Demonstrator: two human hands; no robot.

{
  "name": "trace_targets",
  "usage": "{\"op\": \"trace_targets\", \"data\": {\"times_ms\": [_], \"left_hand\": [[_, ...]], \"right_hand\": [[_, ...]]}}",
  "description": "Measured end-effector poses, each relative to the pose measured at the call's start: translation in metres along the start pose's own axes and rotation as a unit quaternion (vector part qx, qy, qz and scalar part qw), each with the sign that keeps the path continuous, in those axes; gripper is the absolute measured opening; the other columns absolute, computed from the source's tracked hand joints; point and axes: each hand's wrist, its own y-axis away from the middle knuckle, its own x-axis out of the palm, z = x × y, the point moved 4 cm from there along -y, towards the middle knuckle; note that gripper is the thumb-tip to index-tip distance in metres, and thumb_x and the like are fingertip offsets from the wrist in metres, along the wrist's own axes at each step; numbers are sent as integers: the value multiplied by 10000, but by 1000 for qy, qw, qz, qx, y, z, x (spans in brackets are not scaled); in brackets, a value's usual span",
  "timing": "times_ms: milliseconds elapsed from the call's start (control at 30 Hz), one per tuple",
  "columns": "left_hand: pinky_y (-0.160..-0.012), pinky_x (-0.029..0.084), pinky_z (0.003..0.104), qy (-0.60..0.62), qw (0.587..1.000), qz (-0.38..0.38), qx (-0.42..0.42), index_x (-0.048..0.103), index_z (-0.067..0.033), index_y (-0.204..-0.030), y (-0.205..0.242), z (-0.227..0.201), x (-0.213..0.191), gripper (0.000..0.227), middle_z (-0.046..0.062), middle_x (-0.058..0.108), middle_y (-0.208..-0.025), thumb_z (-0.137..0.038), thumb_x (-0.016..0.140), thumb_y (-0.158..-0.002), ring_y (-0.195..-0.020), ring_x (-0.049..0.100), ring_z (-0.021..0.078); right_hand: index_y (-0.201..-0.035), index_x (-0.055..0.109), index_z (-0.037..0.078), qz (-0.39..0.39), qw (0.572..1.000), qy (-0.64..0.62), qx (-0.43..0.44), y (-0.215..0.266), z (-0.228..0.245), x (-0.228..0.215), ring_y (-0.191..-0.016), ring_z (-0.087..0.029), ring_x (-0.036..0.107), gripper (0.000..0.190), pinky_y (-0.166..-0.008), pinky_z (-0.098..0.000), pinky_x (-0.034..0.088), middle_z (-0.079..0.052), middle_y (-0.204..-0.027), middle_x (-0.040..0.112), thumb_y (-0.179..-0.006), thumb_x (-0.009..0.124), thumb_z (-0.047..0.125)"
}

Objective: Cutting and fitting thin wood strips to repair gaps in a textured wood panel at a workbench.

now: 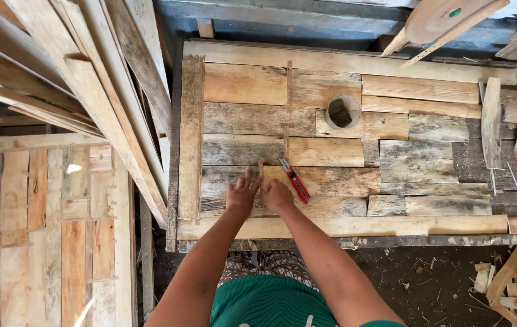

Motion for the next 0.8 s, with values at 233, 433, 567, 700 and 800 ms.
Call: {"op": "trace_targets", "data": {"times_ms": [233, 433, 567, 700, 800], "left_hand": [[-1119, 377, 550, 2, 1000, 21, -10, -69, -287, -1665, 0, -3, -6, 1005, 156, -106, -1735, -248, 661, -976, -1515, 247, 323], [-1113, 372, 548, -3, 1000, 4, 1, -90, -283, -1665, -3, 0, 0, 1032, 164, -114, -1731, -220, 667, -966, -1512, 239, 326], [-1110, 379, 546, 7, 1000, 9, 4, -73, -281, -1678, 0, 1, -1, 1024, 165, -107, -1742, -172, 657, -968, -1506, 254, 323], [-1105, 381, 561, 10, 1000, -11, 10, -55, -275, -1676, -2, 1, 7, 990, 168, -99, -1735, -166, 635, -974, -1500, 258, 328], [-1098, 381, 563, 7, 999, -32, 20, -30, -266, -1677, -4, 4, 14, 968, 185, -76, -1735, -177, 632, -977, -1494, 264, 343]], "right_hand": [[-938, 575, 73, 2, 1000, 10, -1, 7, 6, -3, -940, -334, 668, 308, -789, -469, 528, -135, -933, 654, -907, 721, 342], [-935, 580, 45, -30, 996, -62, -62, 12, -19, 3, -861, -319, 672, 237, -760, -450, 522, -131, -906, 661, -924, 702, 248], [-1062, 603, 107, -238, 959, -134, -79, 15, -48, -27, -883, -291, 675, 144, -744, -426, 551, -102, -980, 642, -987, 652, 220], [-1135, 604, 109, -333, 940, -61, -29, 6, -79, -53, -892, -329, 650, 240, -752, -462, 526, -142, -1029, 603, -937, 715, 184], [-1125, 639, 139, -298, 953, -50, -30, 6, -90, -59, -917, -334, 657, 243, -778, -474, 519, -123, -1018, 621, -910, 733, 202]]}}
